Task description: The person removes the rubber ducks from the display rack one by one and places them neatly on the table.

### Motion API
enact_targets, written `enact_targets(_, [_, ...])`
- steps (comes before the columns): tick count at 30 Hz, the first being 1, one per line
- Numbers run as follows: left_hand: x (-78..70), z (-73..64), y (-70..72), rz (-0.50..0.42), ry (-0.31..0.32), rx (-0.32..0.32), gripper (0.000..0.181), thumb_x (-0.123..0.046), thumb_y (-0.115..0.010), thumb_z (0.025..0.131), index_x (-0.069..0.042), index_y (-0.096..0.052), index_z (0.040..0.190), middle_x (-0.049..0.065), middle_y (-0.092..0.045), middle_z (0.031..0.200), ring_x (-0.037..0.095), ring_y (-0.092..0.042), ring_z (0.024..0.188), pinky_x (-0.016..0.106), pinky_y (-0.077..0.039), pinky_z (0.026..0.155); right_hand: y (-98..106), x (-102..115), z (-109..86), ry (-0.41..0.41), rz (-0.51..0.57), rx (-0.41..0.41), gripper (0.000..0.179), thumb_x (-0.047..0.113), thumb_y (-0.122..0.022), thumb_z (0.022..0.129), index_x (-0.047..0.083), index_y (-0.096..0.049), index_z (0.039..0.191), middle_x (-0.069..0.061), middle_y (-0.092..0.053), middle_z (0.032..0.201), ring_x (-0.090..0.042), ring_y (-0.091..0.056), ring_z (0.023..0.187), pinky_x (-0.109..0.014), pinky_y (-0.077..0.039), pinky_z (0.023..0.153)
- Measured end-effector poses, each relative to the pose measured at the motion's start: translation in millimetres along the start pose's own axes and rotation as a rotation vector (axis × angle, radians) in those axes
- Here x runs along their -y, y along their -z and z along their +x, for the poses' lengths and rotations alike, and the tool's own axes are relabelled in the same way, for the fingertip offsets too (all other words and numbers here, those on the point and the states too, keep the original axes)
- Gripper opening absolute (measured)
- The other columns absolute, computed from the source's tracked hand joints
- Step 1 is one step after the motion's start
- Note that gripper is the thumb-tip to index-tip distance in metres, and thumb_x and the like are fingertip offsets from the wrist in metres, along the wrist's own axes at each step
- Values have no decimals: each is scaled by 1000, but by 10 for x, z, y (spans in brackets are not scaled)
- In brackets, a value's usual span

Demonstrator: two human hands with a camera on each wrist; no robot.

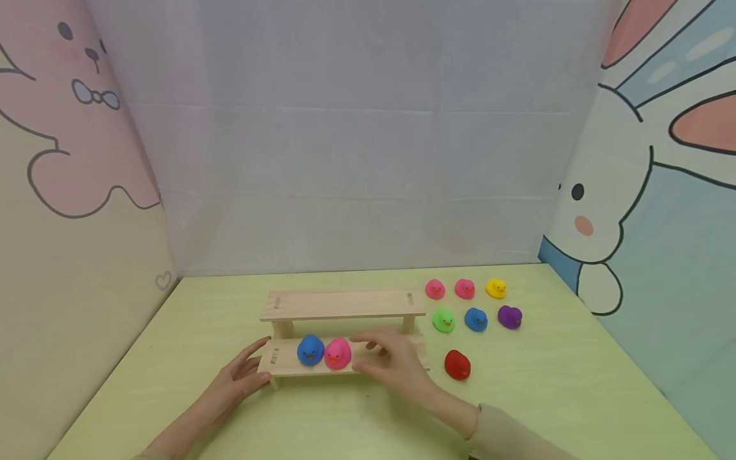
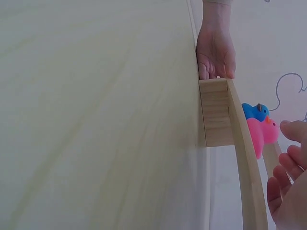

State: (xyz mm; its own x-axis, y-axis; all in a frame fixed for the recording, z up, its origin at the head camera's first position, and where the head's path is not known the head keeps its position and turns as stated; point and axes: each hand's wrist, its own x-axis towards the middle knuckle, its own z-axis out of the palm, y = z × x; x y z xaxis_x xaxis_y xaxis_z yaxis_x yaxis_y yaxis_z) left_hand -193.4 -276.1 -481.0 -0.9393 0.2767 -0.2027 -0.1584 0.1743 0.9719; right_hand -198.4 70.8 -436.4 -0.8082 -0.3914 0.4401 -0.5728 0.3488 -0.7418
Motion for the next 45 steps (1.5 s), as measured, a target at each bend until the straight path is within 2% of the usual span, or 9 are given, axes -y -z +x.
enact_targets(5, [0,3,-4,-1,6,-12,75,-17,-62,97,-23,-19,158,15,-47,144,1,-59,116,19,-48,94,-123,4,51,-14,-4,8,34,20,-78,85,20,-71,118,3,-71,114,-17,-61,94,-22,-52,79])
enact_targets(8, [5,9,-5,-1,7,-20,75,-17,-62,96,-23,-20,158,14,-48,144,0,-59,116,19,-48,94,-180,20,84,-31,13,23,34,20,-78,85,20,-71,118,6,-70,114,-17,-61,96,-24,-53,80])
enact_targets(13, [12,17,-2,5,5,-18,75,-17,-62,96,-23,-20,158,15,-47,145,-1,-59,115,18,-48,94,-257,52,142,-53,43,35,35,21,-79,84,16,-70,118,5,-71,112,-16,-59,95,-27,-55,78])
enact_targets(19, [3,23,0,0,-4,-10,75,-16,-62,97,-23,-19,158,14,-48,144,-1,-59,116,18,-48,94,-325,77,178,-53,25,1,34,19,-81,82,19,-71,115,7,-70,106,-12,-56,87,-23,-52,72])
enact_targets(23, [-13,21,-7,5,-8,-6,75,-16,-62,97,-23,-19,158,13,-48,144,-1,-59,116,18,-47,94,-347,88,182,-58,27,-12,33,17,-81,82,16,-71,113,5,-69,104,-11,-54,86,-23,-51,70])
enact_targets(27, [-24,14,-12,5,-4,-5,74,-17,-61,97,-24,-20,158,12,-48,143,-1,-58,116,18,-47,94,-353,97,192,-82,31,-5,33,18,-81,82,13,-72,114,5,-69,105,-10,-53,87,-23,-51,71])
enact_targets(35, [-5,21,-1,5,3,-3,74,-17,-61,97,-24,-20,158,15,-47,145,-1,-58,117,18,-47,94,-308,118,182,-123,52,-1,31,19,-81,82,22,-73,111,5,-70,106,-12,-54,88,-28,-54,72])
enact_targets(45, [21,23,22,3,-4,4,74,-16,-61,97,-23,-19,158,13,-48,144,0,-58,117,18,-48,94,-208,154,156,-141,51,9,31,19,-81,82,22,-72,111,5,-70,105,-11,-55,91,-30,-56,76])
